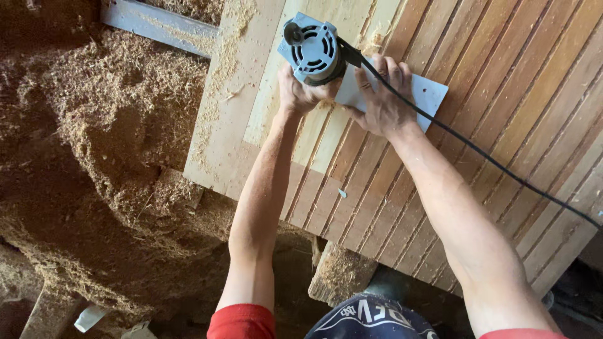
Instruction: The person uses a handheld electric router to smooth the surface of a large wooden board composed of multiple planks. They guide the tool along the wood grain, creating a pile of sawdust, and occasionally pause to clear debris from the work area.
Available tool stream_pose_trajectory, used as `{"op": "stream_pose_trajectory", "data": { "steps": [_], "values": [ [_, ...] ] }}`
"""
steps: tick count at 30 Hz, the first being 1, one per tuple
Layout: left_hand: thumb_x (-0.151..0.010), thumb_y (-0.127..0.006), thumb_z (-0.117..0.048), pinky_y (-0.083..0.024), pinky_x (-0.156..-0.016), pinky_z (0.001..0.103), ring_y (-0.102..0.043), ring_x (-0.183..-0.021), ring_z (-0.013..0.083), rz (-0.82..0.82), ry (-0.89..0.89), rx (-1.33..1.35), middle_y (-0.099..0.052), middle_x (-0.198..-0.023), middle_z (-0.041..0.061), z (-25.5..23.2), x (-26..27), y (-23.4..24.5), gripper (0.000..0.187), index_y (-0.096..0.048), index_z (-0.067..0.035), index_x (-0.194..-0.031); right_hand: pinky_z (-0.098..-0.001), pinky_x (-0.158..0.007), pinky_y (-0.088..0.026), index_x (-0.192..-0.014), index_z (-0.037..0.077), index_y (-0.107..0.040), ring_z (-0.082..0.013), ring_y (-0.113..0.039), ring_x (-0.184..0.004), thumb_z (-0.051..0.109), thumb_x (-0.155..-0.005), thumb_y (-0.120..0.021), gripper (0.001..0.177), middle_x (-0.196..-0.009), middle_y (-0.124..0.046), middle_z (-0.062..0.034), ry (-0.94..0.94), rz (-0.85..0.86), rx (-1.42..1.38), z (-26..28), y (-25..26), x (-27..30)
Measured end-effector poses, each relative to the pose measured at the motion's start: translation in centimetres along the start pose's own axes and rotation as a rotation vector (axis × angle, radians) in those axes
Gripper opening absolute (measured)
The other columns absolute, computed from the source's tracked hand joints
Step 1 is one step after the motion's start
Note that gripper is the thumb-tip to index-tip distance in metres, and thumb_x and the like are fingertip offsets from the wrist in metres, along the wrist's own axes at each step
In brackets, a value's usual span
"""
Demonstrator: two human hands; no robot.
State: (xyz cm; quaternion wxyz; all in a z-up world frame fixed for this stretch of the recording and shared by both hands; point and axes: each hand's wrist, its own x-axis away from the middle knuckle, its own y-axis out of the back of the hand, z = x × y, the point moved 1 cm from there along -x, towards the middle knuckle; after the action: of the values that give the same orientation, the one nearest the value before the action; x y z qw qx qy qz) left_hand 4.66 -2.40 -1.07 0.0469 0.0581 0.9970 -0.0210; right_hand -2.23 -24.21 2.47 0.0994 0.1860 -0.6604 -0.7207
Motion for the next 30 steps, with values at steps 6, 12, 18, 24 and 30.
{"op": "stream_pose_trajectory", "data": {
  "steps": [6,12,18,24,30],
  "values": [
    [-0.064,-0.097,-0.029,-0.058,-0.091,0.031,-0.068,-0.098,0.0134,0.009,-0.020,-0.005,-0.074,-0.106,0.002,0.2,-2.2,-0.8,0.061,-0.069,-0.003,-0.112,-0.0610,-0.113,-0.031,-0.148,0.004,-0.054,-0.0444,-0.036,-0.137,0.062,-0.089,-0.078,0.086,-0.149,-0.040,-0.0293,0.024,-0.036,0.038,-2.0,-0.6,-1.0],
    [-0.066,-0.095,-0.034,-0.060,-0.088,0.032,-0.072,-0.095,0.0152,0.004,-0.053,-0.108,-0.077,-0.103,0.005,-0.1,-4.4,-1.8,0.061,-0.069,-0.002,-0.110,-0.0599,-0.111,-0.033,-0.149,0.003,-0.054,-0.0429,-0.038,-0.133,0.066,-0.090,-0.077,0.089,-0.145,-0.040,-0.0277,0.039,-0.046,0.061,-4.3,-1.7,-2.3],
    [-0.065,-0.095,-0.037,-0.061,-0.087,0.034,-0.074,-0.094,0.0170,-0.008,-0.084,-0.151,-0.077,-0.104,0.006,-0.1,-7.0,-2.9,0.063,-0.068,-0.003,-0.112,-0.0562,-0.113,-0.033,-0.145,0.002,-0.055,-0.0399,-0.036,-0.136,0.065,-0.090,-0.079,0.087,-0.144,-0.039,-0.0241,0.057,-0.070,0.126,-6.5,-1.9,-3.7],
    [-0.062,-0.096,-0.037,-0.060,-0.090,0.035,-0.073,-0.097,0.0175,-0.030,-0.091,-0.132,-0.077,-0.106,0.007,0.1,-10.5,-4.8,0.069,-0.067,-0.004,-0.115,-0.0559,-0.115,-0.032,-0.143,0.002,-0.059,-0.0401,-0.035,-0.137,0.063,-0.090,-0.079,0.084,-0.149,-0.039,-0.0235,0.037,-0.074,0.132,-9.0,-1.5,-6.0],
    [-0.063,-0.096,-0.036,-0.060,-0.091,0.034,-0.072,-0.097,0.0164,-0.045,-0.083,-0.068,-0.078,-0.107,0.007,0.4,-14.5,-6.8,0.068,-0.067,-0.004,-0.116,-0.0551,-0.114,-0.031,-0.145,0.003,-0.060,-0.0405,-0.036,-0.135,0.062,-0.087,-0.079,0.084,-0.154,-0.039,-0.0240,0.039,-0.106,0.121,-12.2,-1.1,-8.7]
  ]
}}
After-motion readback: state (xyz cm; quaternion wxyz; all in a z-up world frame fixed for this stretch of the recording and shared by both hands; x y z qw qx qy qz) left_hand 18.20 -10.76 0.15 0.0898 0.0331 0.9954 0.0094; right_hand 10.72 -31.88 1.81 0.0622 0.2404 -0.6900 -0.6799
